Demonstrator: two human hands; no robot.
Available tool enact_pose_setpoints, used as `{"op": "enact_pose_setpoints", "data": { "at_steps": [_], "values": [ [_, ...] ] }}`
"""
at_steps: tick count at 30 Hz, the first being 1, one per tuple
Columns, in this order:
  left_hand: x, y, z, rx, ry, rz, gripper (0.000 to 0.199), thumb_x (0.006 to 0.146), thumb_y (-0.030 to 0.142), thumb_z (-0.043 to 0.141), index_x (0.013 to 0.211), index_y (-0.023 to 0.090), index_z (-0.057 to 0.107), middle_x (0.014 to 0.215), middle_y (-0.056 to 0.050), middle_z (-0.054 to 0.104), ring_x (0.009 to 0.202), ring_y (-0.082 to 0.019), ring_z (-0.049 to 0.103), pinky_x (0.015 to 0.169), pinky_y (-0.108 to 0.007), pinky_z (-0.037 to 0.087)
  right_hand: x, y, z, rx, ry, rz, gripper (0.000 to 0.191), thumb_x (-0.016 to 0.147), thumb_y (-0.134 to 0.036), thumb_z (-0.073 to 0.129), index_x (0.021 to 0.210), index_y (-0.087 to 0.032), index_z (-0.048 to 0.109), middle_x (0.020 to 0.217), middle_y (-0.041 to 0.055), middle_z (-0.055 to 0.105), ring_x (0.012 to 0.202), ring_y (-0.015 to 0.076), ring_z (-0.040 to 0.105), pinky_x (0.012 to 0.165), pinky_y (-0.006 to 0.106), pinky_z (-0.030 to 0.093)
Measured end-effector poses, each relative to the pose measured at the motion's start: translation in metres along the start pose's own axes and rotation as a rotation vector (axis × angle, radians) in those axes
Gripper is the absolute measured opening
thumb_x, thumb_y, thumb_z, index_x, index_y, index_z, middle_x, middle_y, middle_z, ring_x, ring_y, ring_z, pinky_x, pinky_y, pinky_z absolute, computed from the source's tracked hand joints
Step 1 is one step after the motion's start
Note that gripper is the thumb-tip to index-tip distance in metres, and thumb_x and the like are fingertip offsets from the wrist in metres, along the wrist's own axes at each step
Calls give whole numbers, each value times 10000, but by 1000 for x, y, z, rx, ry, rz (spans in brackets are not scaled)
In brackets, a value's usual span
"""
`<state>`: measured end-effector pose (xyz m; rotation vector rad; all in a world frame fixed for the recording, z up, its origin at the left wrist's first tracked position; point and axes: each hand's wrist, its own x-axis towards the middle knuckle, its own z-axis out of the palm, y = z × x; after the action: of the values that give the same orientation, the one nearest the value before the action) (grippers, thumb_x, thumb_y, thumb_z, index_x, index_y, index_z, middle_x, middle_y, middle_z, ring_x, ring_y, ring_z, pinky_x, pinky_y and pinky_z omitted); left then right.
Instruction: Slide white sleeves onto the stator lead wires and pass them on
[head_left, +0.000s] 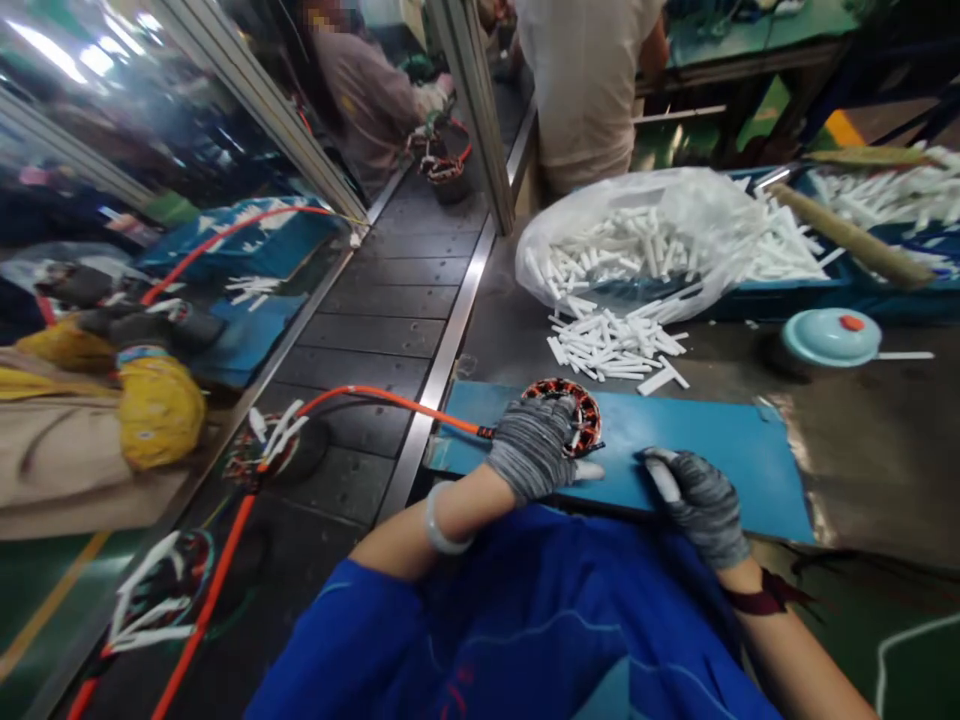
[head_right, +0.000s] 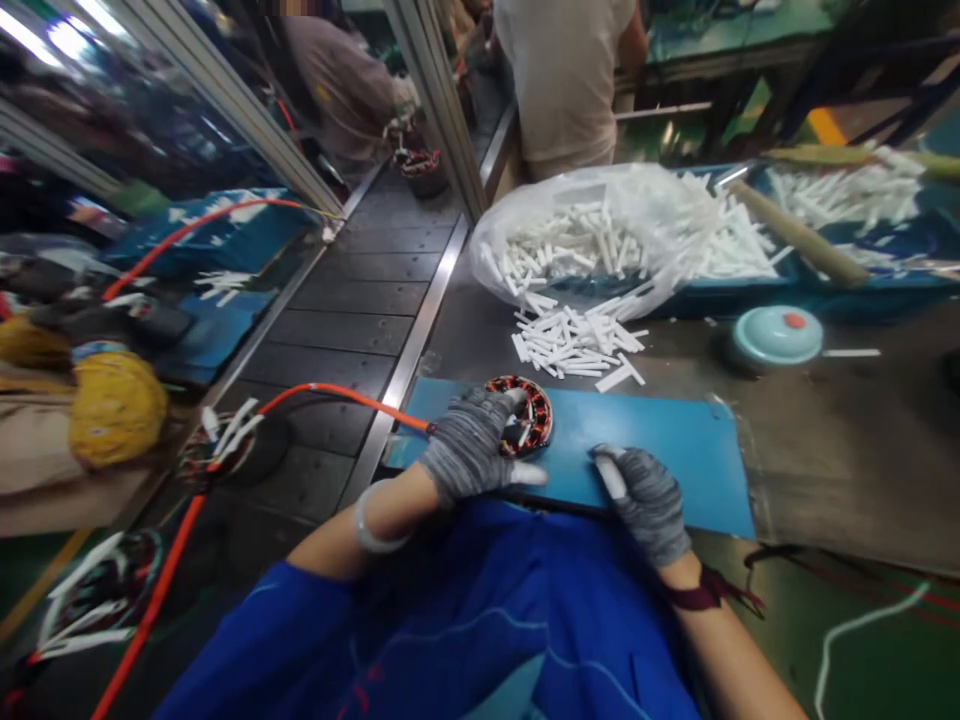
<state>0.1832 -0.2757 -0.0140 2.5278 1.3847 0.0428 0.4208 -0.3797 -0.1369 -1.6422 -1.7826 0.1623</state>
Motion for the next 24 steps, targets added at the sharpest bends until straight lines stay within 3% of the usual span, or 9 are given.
{"op": "enact_pose_setpoints", "data": {
  "at_steps": [2,4,7,11,14,17,21,22,24],
  "values": [
    [-3,-10,-11,-80,30,99,958,681,765,766,1402,161,586,1301,-160,697,1196,-359,652,1057,-500,494,2,-2,-6,84,-15,107,390,1037,-471,484,1049,-197,761,953,83,790,865,217,744,830,346,595],
    [-8,-24,-13,-122,46,155,674,844,654,696,1336,196,644,1238,-111,733,1170,-309,666,1052,-467,489,10,-11,-13,144,-7,159,400,1028,-500,492,1067,-204,760,967,79,788,871,220,738,841,359,593],
    [-14,-42,-8,-78,59,220,293,1010,412,564,1189,249,730,1158,-42,766,1119,-236,681,1035,-407,479,36,-36,-24,188,-14,85,405,1031,-511,474,1085,-237,768,963,71,771,855,221,718,841,373,580],
    [-22,-53,1,45,186,225,313,1046,385,493,1176,235,735,1097,-53,773,1036,-218,695,944,-370,507,78,-71,-26,224,-109,-91,383,1034,-491,472,1127,-257,760,954,61,742,872,215,692,812,358,555],
    [-26,-56,11,100,258,235,360,1060,389,447,1186,204,728,1081,-84,772,988,-229,708,882,-374,533,99,-80,-18,215,-200,-170,404,1014,-531,506,1006,-221,765,890,63,720,854,213,656,794,362,519],
    [-25,-57,23,77,344,270,344,1058,366,451,1175,208,734,1047,-95,771,1005,-235,711,888,-382,549,110,-79,-10,238,-288,-145,481,999,-569,515,799,-182,718,764,49,653,750,179,581,721,340,463],
    [-19,-57,32,18,398,273,344,1040,386,494,1152,180,745,1005,-103,773,1007,-237,714,910,-377,565,117,-81,-6,449,-499,-15,484,995,-552,518,709,-177,625,636,-15,580,591,115,476,584,279,386],
    [-18,-57,32,4,392,280,342,1039,387,498,1153,181,746,1001,-98,775,1002,-231,716,907,-367,567,118,-83,-5,458,-508,-26,480,995,-531,517,678,-181,602,608,-24,559,570,108,459,572,274,373],
    [-16,-56,30,-21,366,300,328,1044,370,489,1158,200,747,1005,-80,780,1002,-214,720,913,-346,564,116,-89,-2,333,-406,-127,455,984,-460,529,627,-184,586,590,-16,543,581,116,455,609,291,379]
  ]
}}
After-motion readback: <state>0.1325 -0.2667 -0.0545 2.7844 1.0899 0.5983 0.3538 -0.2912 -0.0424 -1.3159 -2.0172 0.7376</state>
